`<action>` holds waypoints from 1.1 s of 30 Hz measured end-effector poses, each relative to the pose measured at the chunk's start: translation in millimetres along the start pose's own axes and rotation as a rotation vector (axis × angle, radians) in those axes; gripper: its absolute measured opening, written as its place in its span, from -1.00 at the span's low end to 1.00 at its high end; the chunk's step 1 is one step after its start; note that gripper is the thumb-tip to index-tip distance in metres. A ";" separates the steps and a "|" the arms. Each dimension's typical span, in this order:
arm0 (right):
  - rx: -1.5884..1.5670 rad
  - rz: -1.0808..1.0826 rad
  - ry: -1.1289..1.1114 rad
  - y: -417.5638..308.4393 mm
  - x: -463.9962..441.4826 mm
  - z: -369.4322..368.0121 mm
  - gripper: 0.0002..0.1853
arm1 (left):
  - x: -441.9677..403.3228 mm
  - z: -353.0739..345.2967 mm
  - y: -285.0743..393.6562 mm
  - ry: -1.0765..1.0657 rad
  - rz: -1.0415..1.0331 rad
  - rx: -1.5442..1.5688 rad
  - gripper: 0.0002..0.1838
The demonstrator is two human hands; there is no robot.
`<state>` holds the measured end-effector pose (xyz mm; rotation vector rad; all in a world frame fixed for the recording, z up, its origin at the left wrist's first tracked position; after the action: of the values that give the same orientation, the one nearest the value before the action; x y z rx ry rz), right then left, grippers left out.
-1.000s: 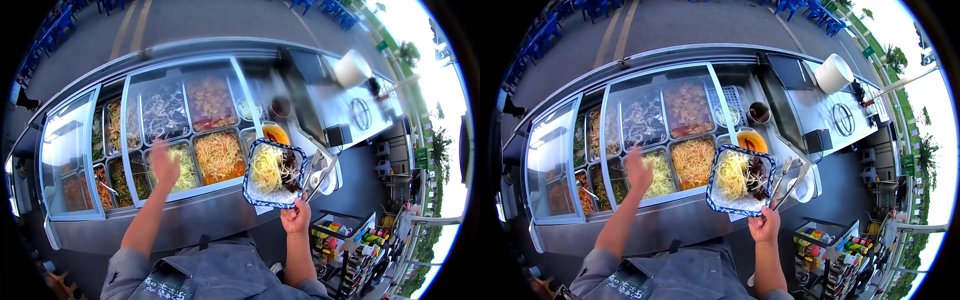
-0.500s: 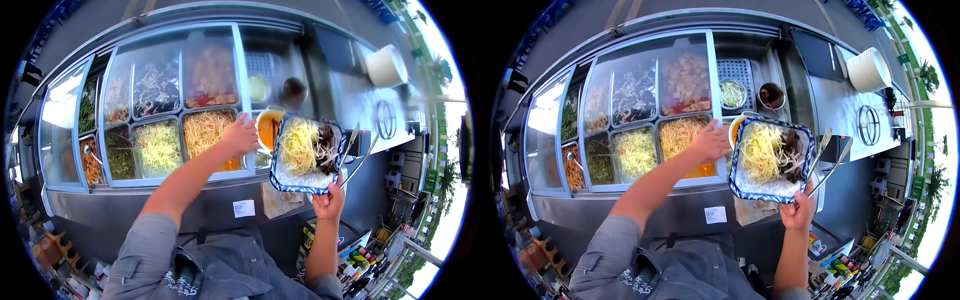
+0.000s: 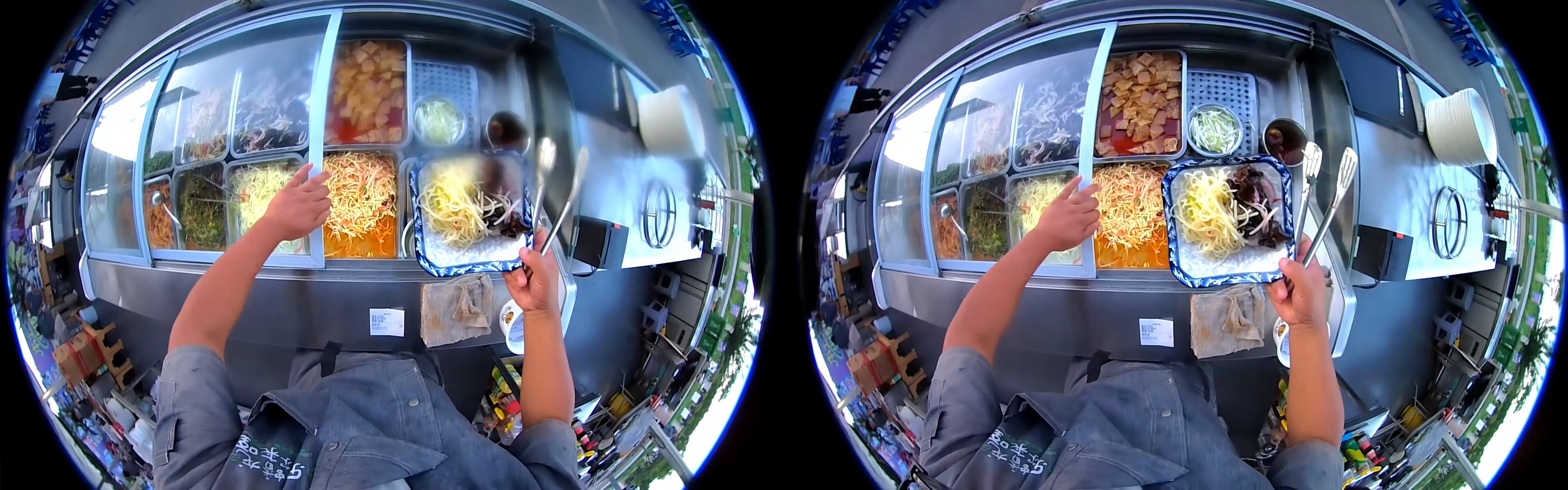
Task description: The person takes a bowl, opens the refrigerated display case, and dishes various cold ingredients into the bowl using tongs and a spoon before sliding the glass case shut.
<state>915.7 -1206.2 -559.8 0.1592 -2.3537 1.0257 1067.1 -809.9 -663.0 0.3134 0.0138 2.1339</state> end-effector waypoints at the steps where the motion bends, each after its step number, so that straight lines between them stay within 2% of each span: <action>1: 0.022 -0.033 -0.023 3.1 -7.0 1.4 -0.61 | 0.8 3.4 -0.2 0.029 -0.009 -0.019 -0.68; 2: 0.031 -0.069 -0.085 6.7 -15.0 2.4 -0.62 | 0.0 3.3 0.3 0.005 0.016 -0.013 -0.71; 6: 0.061 -0.161 -0.104 19.7 -38.8 9.3 -0.63 | 2.2 8.1 17.9 0.031 0.132 0.051 -0.71; 8: 0.059 -0.212 -0.167 22.8 -47.7 1.7 -0.60 | 17.4 13.3 18.8 0.303 0.486 0.686 -0.65; 9: 0.055 -0.240 -0.205 25.3 -50.9 -4.0 -0.58 | 20.3 45.1 29.9 0.197 0.670 1.050 -0.58; 10: 0.054 -0.249 -0.215 27.5 -54.4 -6.9 -0.58 | 23.4 54.1 36.8 0.223 0.710 1.401 -0.56; 11: 0.052 -0.295 -0.245 28.4 -57.3 -10.4 -0.54 | 25.8 59.2 43.0 0.253 0.740 1.757 -0.53; 12: 0.055 -0.338 -0.278 31.6 -59.2 -15.0 -0.50 | 27.7 60.9 48.8 0.200 0.691 1.927 -0.45; 13: 0.065 -0.347 -0.290 33.8 -61.0 -20.3 -0.50 | 32.0 61.1 49.2 0.219 0.700 1.930 -0.45; 15: 0.111 -0.393 -0.321 41.8 -61.2 -33.6 -0.47 | 33.7 66.3 59.4 0.136 0.480 2.313 -0.40; 17: 0.149 -0.383 -0.298 47.6 -61.0 -45.5 -0.46 | 45.7 66.4 60.5 0.157 0.516 2.315 -0.39; 19: 0.201 -0.445 -0.380 52.8 -57.7 -59.0 -0.46 | 63.1 62.5 62.1 0.122 0.511 2.288 -0.42; 23: 0.278 -0.502 -0.414 69.9 -56.9 -75.2 -0.45 | 91.5 55.0 61.6 0.081 0.544 2.257 -0.35; 25: 0.368 -0.489 -0.471 82.3 -63.0 -83.6 -0.51 | 108.7 42.6 64.3 0.064 0.601 2.209 -0.30; 27: 0.289 -0.517 -0.546 94.8 -74.0 -81.6 -0.49 | 134.1 27.8 66.1 0.193 0.739 2.205 -0.26; 29: 0.834 -0.371 -0.476 83.0 -97.2 -79.4 -0.40 | 170.8 20.7 68.7 0.292 0.806 2.211 -0.24; 31: 1.584 0.362 -0.645 100.0 -128.1 -50.3 -0.40 | 216.0 10.0 74.3 0.407 0.865 2.212 -0.27; 32: 1.581 0.352 -0.648 107.6 -129.2 -50.5 -0.40 | 236.6 6.5 80.0 0.475 0.900 2.203 -0.28; 33: 1.855 0.401 -0.721 122.2 -127.1 -55.8 -0.44 | 255.7 3.1 88.7 0.472 0.911 2.205 -0.28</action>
<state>1007.9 -1095.3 -675.6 0.8031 -0.9647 3.3737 861.8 -648.1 -592.6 1.0924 2.9581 1.8392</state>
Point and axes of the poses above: each hand's wrist, its own x-axis away from the middle knuckle, its own z-axis out of the back of the hand, y = z × x, the point moved 5 cm from there along -x, towards the middle knuckle, and after that the axes turned 1 degree about y, right-handed, at the moved point
